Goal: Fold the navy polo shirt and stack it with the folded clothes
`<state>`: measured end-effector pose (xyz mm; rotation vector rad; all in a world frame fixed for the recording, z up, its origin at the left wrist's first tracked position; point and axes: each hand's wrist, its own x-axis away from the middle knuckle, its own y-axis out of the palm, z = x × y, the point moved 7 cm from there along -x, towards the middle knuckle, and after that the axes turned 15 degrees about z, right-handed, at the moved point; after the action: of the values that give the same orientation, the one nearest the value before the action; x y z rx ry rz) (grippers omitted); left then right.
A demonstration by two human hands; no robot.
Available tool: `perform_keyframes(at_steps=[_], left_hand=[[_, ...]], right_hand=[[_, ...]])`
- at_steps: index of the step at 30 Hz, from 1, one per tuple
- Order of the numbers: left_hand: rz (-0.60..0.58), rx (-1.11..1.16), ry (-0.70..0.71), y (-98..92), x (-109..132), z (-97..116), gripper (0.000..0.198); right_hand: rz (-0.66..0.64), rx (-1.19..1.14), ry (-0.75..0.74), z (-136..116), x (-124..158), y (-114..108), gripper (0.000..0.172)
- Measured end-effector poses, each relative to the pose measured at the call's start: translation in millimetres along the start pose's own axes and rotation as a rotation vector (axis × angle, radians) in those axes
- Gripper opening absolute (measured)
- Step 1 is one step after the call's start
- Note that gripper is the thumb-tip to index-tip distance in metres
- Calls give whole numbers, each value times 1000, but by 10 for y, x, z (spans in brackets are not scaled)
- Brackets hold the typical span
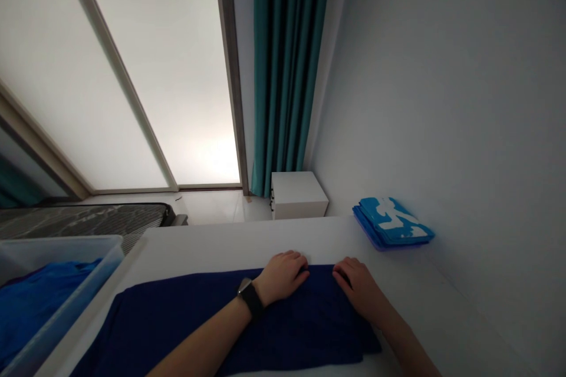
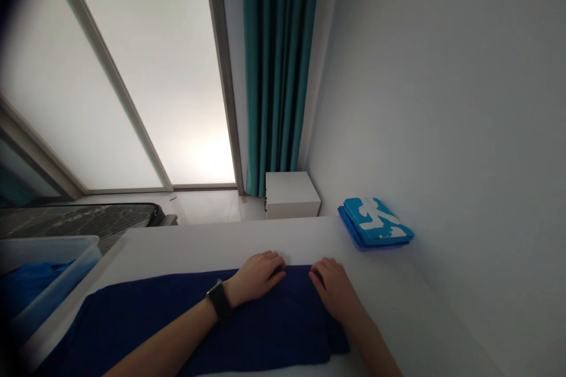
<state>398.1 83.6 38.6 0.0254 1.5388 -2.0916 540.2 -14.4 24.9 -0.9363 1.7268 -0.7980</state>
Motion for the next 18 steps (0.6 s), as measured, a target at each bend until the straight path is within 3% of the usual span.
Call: perform_keyframes(at_steps=[7,18], left_hand=[[8,13,-7,63,-11,-45,16],[21,-55,-46,55,-17,-55,12]], right_hand=[[11,165,-113,-26,-1,18,23],[-44,174,5,13,-122,118,16]])
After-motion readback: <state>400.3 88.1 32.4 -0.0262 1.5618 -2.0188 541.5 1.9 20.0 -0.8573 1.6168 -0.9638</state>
